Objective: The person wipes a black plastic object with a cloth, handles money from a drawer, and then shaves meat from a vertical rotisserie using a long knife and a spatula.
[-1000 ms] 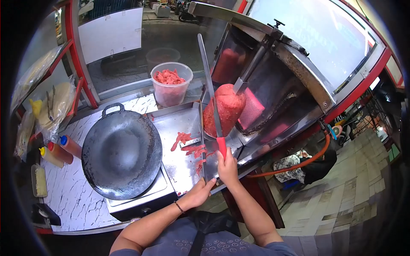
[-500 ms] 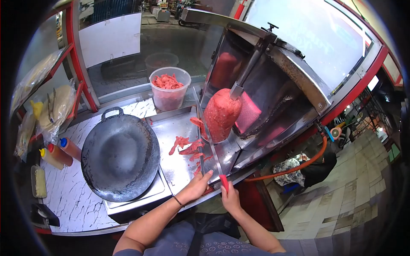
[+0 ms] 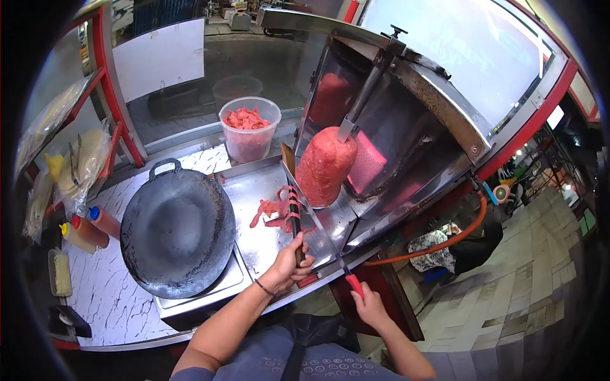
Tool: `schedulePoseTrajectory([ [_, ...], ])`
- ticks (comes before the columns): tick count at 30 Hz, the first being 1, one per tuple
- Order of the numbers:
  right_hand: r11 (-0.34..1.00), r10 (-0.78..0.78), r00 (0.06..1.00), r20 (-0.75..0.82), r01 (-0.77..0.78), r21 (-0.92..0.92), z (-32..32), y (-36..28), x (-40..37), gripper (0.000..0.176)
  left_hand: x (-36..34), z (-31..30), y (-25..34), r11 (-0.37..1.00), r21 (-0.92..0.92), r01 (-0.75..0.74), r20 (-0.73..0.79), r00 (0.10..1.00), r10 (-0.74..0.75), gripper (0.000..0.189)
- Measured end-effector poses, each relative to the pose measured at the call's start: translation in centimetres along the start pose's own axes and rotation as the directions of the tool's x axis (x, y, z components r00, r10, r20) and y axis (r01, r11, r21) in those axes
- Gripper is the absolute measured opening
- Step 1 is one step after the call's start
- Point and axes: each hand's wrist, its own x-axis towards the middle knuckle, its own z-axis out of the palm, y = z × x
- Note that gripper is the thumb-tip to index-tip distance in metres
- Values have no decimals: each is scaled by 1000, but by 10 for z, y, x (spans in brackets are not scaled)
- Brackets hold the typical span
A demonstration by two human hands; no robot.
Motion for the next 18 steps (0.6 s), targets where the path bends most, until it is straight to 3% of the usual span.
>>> schedulePoseTrajectory([
  [2,999,-16,1000,22,17,-28,-20,11,-15,24,1,-14,1,955,-289,73,305,952,20,46],
  [6,982,71,992,107,-51,-180,-73,22,-45,23,0,-30,4,897,-407,173,450,893,32,47],
  [12,961,89,988,124,-52,-270,-130,6,-40,26,-7,-34,7,919,-355,170,396,918,-17,48],
  [15,951,17,991,132,24,-308,-162,-1,-43,24,-11,-34,2,933,-316,170,394,919,-34,46],
  [18,959,-9,990,138,47,-279,-180,-24,-35,23,-24,-32,0,996,-13,84,166,983,-81,44],
])
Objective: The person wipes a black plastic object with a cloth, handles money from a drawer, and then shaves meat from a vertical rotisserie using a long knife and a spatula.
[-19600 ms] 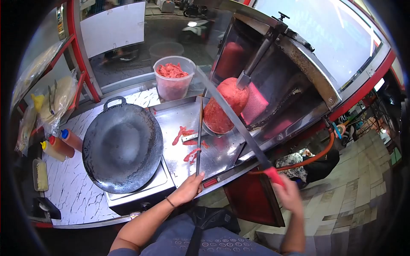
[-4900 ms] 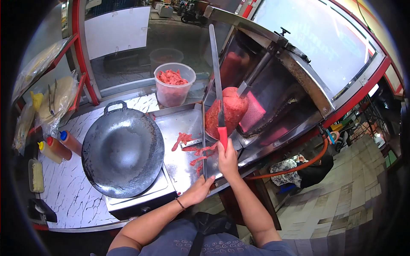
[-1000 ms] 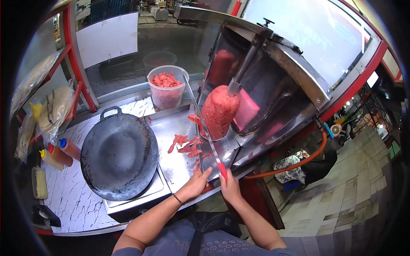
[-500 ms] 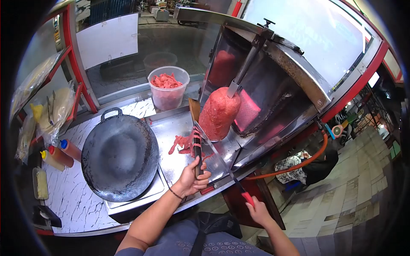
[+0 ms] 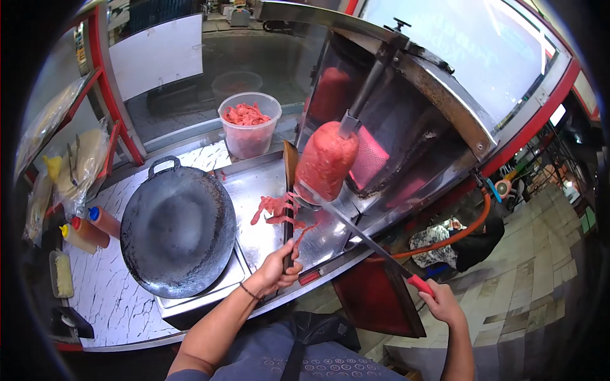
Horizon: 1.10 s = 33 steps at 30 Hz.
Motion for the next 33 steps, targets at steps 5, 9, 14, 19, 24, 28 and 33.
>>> schedulePoseTrajectory([
  [5,937,21,983,-184,45,346,66,-58,49,21,-12,-6,-35,893,451,-5,-125,990,69,52],
  [9,844,-21,913,-408,235,482,131,-116,129,20,4,5,-55,664,740,-106,-91,963,255,63],
  [14,824,-83,826,-558,372,428,122,-165,210,20,10,20,-71,671,735,-93,-113,960,257,52],
  [19,848,-46,842,-538,318,424,206,-104,159,24,-2,31,-36,661,716,-226,12,950,312,51],
  [24,858,-73,891,-447,285,427,172,-115,183,23,10,26,-42,682,706,-192,-55,945,322,51],
  [28,903,-51,873,-485,248,351,200,-98,165,26,9,33,-29,782,607,-139,-58,974,218,50],
  [33,905,-49,909,-414,215,366,222,-66,135,27,23,27,-35,730,655,-196,-88,939,331,55],
])
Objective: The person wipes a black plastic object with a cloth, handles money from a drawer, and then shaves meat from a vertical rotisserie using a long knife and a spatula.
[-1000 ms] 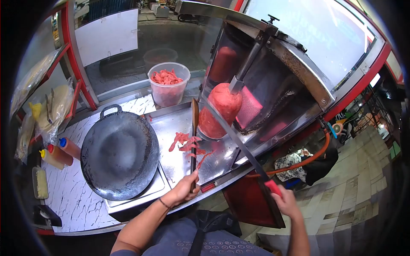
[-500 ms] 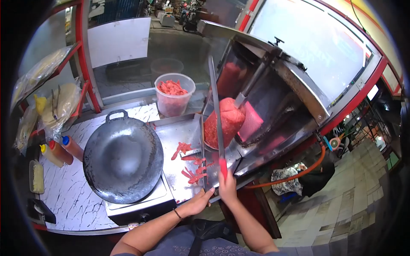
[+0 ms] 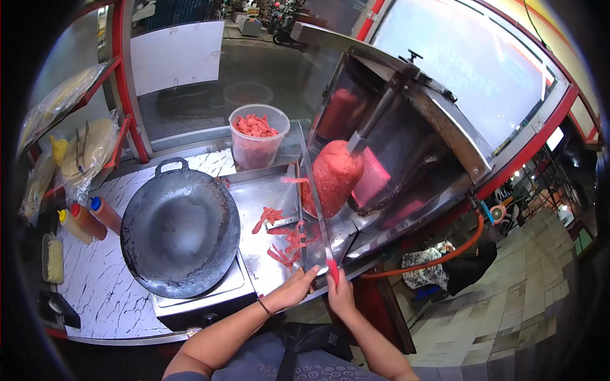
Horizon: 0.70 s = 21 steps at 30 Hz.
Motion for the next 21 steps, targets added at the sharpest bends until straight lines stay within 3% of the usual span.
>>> schedulePoseTrajectory([
  [2,999,-25,999,24,25,20,-3,-22,46,21,1,-1,5,999,25,33,-3,999,-32,58],
  [5,999,-24,1000,7,24,-21,-3,-13,32,22,11,-10,1,997,31,72,8,997,-72,61],
  [7,998,58,997,60,-58,1,-10,4,-14,23,15,-13,2,997,7,78,14,997,-78,64],
  [9,1000,-20,999,27,20,8,-13,12,-27,24,14,-13,12,999,5,46,-31,998,-46,65],
  [11,997,75,990,116,-73,-19,-21,-6,4,23,20,-13,6,998,56,37,-55,998,-34,64],
  [13,1000,9,993,121,-10,10,-21,-5,22,22,27,-12,0,998,39,44,-39,998,-42,59],
  [15,996,62,988,138,-53,-68,-31,-11,22,22,30,-12,5,973,-227,44,-86,994,-65,53],
  [17,989,113,975,191,-93,-114,-54,3,-22,26,31,-14,8,958,-278,66,-74,993,-90,47],
  [19,982,164,946,279,-129,-138,-85,25,-60,29,19,-20,22,715,-658,236,148,972,-185,47],
  [21,963,260,891,373,-214,-162,-125,26,-79,27,19,-32,13,564,-783,262,299,954,-29,48],
])
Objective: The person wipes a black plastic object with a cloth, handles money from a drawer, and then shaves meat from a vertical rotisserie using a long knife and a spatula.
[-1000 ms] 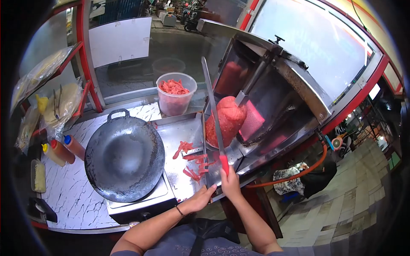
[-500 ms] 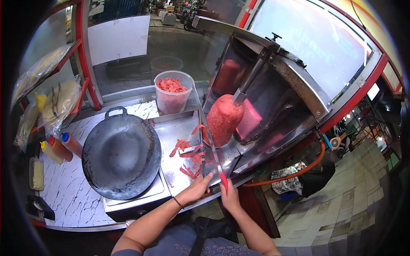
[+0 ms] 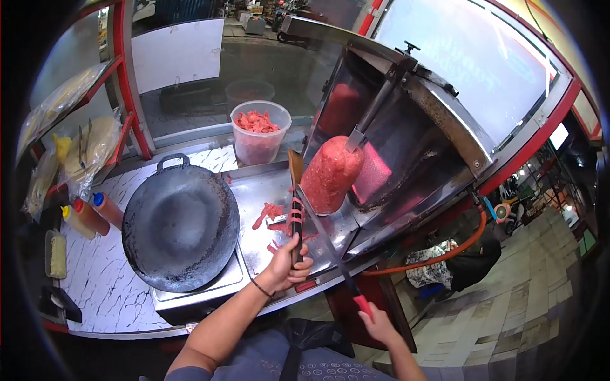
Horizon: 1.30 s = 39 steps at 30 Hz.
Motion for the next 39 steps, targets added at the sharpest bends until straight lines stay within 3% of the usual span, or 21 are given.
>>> schedulePoseTrajectory([
  [2,999,-19,1000,1,19,-30,-29,1,-12,25,-3,-10,5,995,-97,37,145,989,-22,48],
  [6,989,-110,993,-39,106,-107,-61,-4,-17,21,-12,-10,1,998,-37,49,87,995,-45,47],
  [8,987,-122,991,-49,117,-107,-65,-19,-8,20,-22,-4,-10,974,218,61,-198,980,-17,48],
  [9,991,-134,987,-91,131,-35,-57,-34,-2,19,-28,-1,-17,950,308,52,-228,973,21,48],
  [13,959,-180,940,-290,234,162,0,-89,52,18,-32,-19,-45,734,677,55,-227,964,137,51],
  [16,918,-231,871,-434,342,198,20,-141,110,20,-30,-5,-57,481,876,44,-197,942,272,53],
  [18,909,-280,798,-534,399,120,24,-160,155,19,-26,4,-63,518,855,29,-180,953,244,52],
  [21,907,-279,792,-543,403,123,30,-164,182,19,-21,3,-68,501,865,6,-152,956,252,48],
  [27,908,-288,777,-560,407,98,81,-100,127,22,-13,0,-57,519,849,-96,-71,954,292,48],
  [31,960,-199,878,-435,265,95,57,-122,150,24,-27,27,-40,563,824,-63,-95,964,248,49],
  [32,958,-201,876,-437,270,100,67,-114,144,24,-27,29,-35,602,798,-19,-137,968,212,50],
  [34,949,-199,819,-537,299,104,90,-87,117,19,-20,20,-39,583,806,-101,-97,950,298,48],
  [37,965,-162,863,-478,240,105,95,-73,90,19,-18,21,-36,588,803,-96,-91,956,280,46],
  [39,970,-176,877,-446,233,76,80,-85,116,20,-14,15,-39,616,783,-87,-95,962,257,45],
])
